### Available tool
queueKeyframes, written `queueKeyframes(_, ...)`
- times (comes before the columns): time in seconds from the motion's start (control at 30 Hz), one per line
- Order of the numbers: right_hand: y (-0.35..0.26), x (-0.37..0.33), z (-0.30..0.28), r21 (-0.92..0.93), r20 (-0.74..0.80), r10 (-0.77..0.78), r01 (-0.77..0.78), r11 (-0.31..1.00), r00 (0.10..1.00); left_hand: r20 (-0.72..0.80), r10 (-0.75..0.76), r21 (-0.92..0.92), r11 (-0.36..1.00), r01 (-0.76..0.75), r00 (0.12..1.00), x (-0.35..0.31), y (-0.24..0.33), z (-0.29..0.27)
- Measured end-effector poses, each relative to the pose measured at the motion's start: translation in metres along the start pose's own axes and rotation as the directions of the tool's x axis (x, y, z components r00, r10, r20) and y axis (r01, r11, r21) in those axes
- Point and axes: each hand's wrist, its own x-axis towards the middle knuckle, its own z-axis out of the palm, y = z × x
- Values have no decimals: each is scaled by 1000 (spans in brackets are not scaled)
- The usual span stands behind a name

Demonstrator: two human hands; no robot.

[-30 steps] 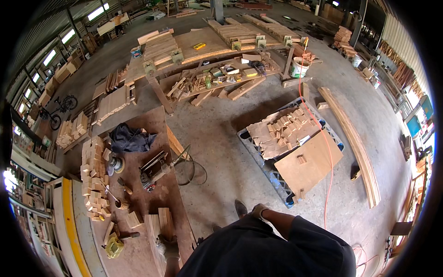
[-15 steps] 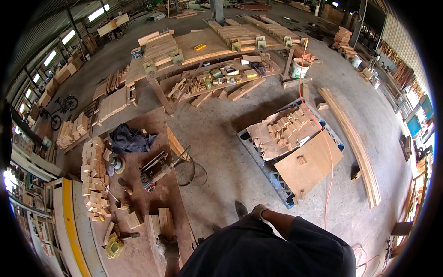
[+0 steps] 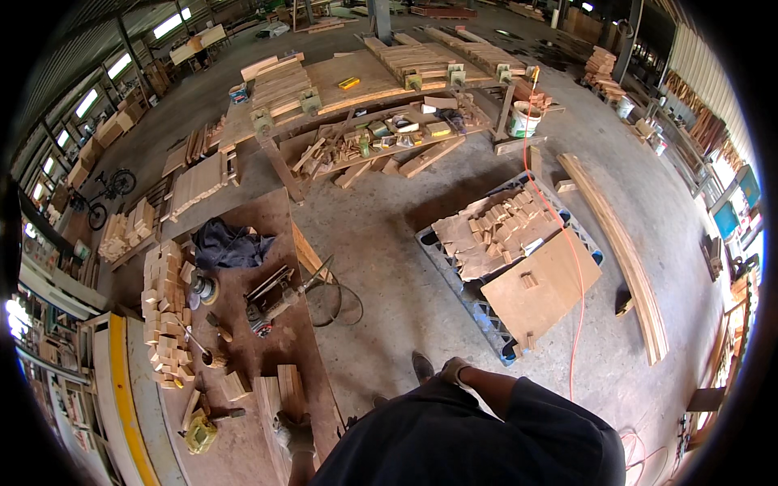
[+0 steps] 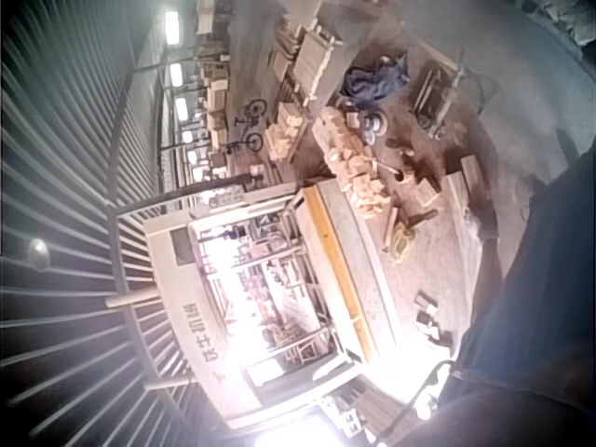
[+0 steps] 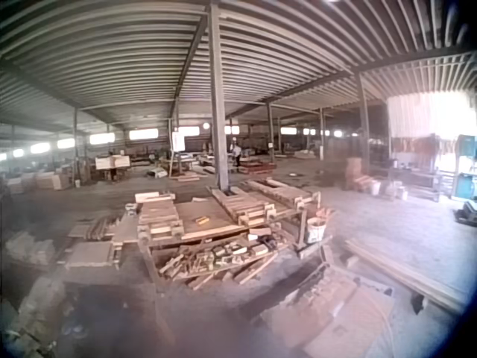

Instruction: The person uses a handheld power sander to smooth the edges of small wooden blocks in a workshop. They then move to a workbench, pick up a small wooden block, and apply glue to it using a brush.

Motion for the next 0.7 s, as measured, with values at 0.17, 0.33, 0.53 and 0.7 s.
queueKeyframes(0.17, 0, 3, 0, -40, 35, 2, -1, 999, 999, -13, 5, 2, 1000, -5, 1000, -1, 0, 0)
queueKeyframes(0.33, 8, 11, 6, -47, -4, -27, 27, 999, 1000, 33, -23, -5, 1000, 24, 999, 0, 9, -10)
queueKeyframes(0.53, 7, 4, 5, -1, -14, -30, 30, 1000, 999, 35, -31, 16, 999, 31, 999, -1, 5, -6)
queueKeyframes(0.7, 2, 0, 2, -35, -14, -51, 50, 998, 999, 9, -20, 4, 1000, 20, 1000, -1, 6, -8)
